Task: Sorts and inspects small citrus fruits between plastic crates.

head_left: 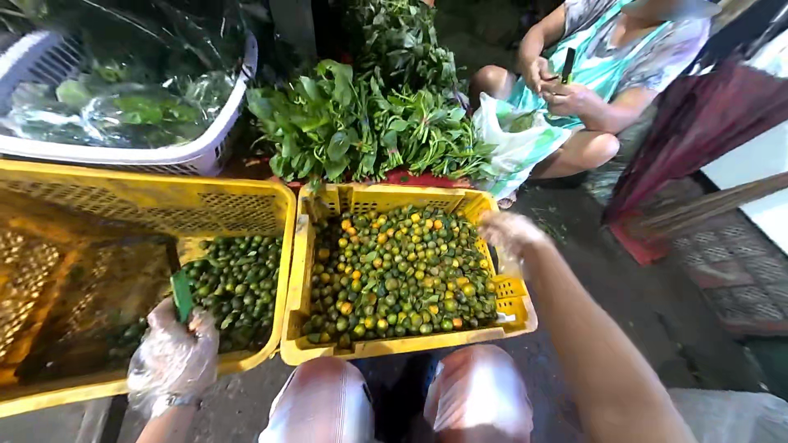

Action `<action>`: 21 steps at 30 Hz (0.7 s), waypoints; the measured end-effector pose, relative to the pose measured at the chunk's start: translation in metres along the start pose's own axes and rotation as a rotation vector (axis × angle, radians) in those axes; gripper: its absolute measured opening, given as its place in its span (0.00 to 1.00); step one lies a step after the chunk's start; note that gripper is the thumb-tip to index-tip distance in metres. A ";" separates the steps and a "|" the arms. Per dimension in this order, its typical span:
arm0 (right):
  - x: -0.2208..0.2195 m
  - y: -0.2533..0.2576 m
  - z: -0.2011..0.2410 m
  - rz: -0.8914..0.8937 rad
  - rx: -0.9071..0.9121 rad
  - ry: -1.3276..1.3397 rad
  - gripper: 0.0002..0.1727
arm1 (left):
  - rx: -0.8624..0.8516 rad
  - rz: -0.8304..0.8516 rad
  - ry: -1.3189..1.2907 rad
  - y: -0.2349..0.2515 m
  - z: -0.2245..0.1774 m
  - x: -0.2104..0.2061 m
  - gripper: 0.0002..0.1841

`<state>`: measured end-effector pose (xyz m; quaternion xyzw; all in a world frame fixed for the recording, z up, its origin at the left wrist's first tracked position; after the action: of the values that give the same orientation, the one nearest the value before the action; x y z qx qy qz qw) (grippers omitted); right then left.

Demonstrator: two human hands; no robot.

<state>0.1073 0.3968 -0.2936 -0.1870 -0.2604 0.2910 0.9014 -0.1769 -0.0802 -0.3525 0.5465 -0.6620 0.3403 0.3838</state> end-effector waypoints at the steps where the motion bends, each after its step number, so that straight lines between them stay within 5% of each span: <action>1: 0.016 0.004 0.024 -0.083 0.075 0.116 0.17 | 0.010 0.005 0.004 -0.001 -0.002 0.002 0.28; 4: 0.066 0.030 0.086 -0.313 0.250 0.467 0.11 | 0.012 0.002 0.031 -0.002 -0.003 0.003 0.28; 6: 0.079 0.039 0.104 -0.408 0.265 0.399 0.10 | -0.006 -0.019 0.039 -0.001 0.000 0.001 0.28; 8: 0.069 0.039 0.103 -0.395 0.243 0.189 0.21 | 0.000 -0.006 0.010 -0.002 -0.001 0.000 0.29; 16: -0.062 0.006 0.010 0.205 0.284 -0.675 0.16 | 0.027 0.010 0.044 -0.001 0.005 -0.003 0.29; 21: -0.137 -0.007 -0.005 0.341 0.306 -1.059 0.15 | 0.000 -0.005 0.079 0.001 0.012 -0.009 0.28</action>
<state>0.0183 0.3055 -0.3432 0.0772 -0.5975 0.5206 0.6050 -0.1789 -0.0866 -0.3662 0.5342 -0.6449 0.3607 0.4106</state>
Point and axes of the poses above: each hand's wrist, its own y-axis towards the middle knuckle, its own x-axis out of the back of the hand, z = x × y, the point moved 3 cm from there along y, towards the middle knuckle, and after that the axes turned 1 degree about x, right-handed, at the moved point
